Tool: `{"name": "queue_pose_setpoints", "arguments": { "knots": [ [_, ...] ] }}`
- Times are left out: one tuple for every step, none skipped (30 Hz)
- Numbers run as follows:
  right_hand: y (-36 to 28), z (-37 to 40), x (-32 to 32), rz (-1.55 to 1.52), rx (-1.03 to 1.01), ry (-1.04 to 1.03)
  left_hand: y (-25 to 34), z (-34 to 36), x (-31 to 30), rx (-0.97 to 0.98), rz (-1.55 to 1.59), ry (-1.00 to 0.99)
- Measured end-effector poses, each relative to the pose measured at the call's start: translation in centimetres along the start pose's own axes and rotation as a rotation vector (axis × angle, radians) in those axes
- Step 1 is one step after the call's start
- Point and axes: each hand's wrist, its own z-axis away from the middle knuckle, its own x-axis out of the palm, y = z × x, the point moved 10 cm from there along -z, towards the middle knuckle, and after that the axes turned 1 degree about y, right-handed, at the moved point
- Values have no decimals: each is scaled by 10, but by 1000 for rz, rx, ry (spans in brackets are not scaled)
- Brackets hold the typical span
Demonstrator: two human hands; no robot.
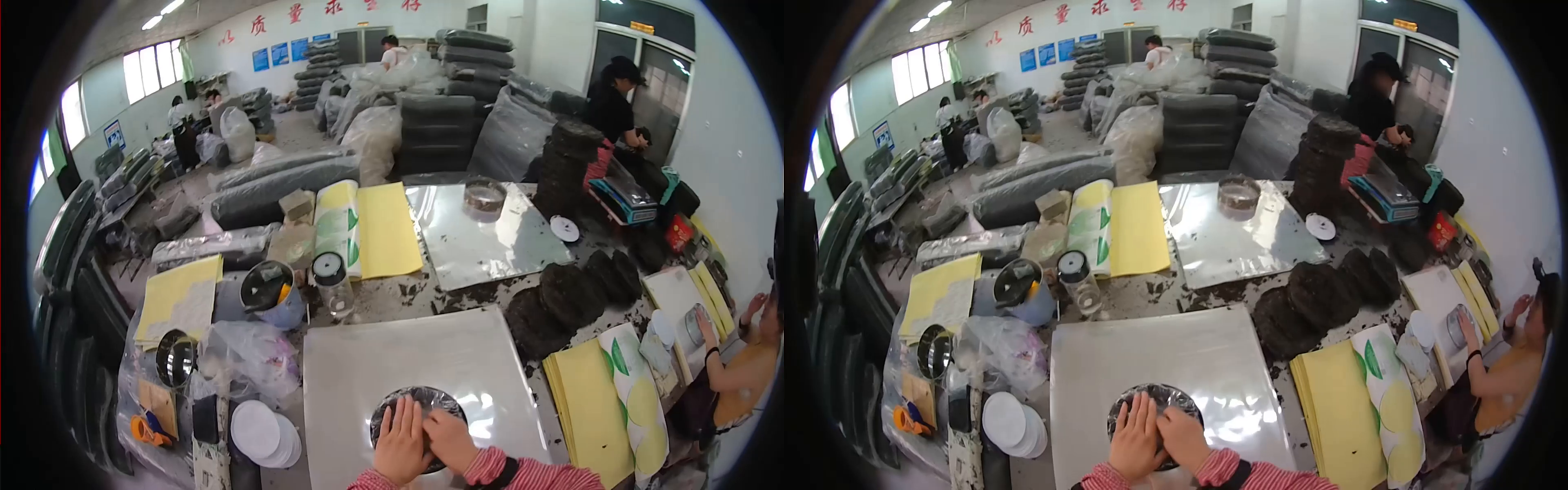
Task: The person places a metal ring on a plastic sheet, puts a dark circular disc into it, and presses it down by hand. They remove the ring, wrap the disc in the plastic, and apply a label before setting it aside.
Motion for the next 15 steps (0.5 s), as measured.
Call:
{"name": "queue_pose_setpoints", "arguments": {
  "knots": [
    [5,2,4,-28,33,-6,3,-1,8,33,-207,-89],
    [10,1,3,-58,65,-15,5,2,6,45,-213,-70],
    [5,1,-8,-152,62,-65,5,8,-2,24,-75,13],
    [1,-6,-27,-130,59,-31,4,5,-9,20,67,104],
    [-14,-9,-33,-109,37,-125,-1,4,0,-22,106,52],
    [-21,-7,-32,-94,40,-214,1,1,-3,-26,77,8],
    [-5,-5,-8,-104,99,-161,5,-2,-6,-17,49,-40],
    [15,-5,11,-107,149,-104,8,-2,-6,6,29,-47],
    [9,-7,0,-112,37,-114,9,-2,-4,22,5,-42],
    [2,-7,-10,-121,-85,-134,13,-5,-5,42,14,-53],
    [31,3,-24,-310,70,-198,14,-2,-6,41,19,-74],
    [54,9,-67,-479,-3,57,16,1,-9,61,10,-74],
    [86,39,-115,42,-261,515,16,-1,-4,61,-43,-127],
    [140,54,-157,227,78,538,15,-2,2,52,-92,-178],
    [199,73,-187,614,424,365,15,-2,2,55,-94,-182]
  ]
}}
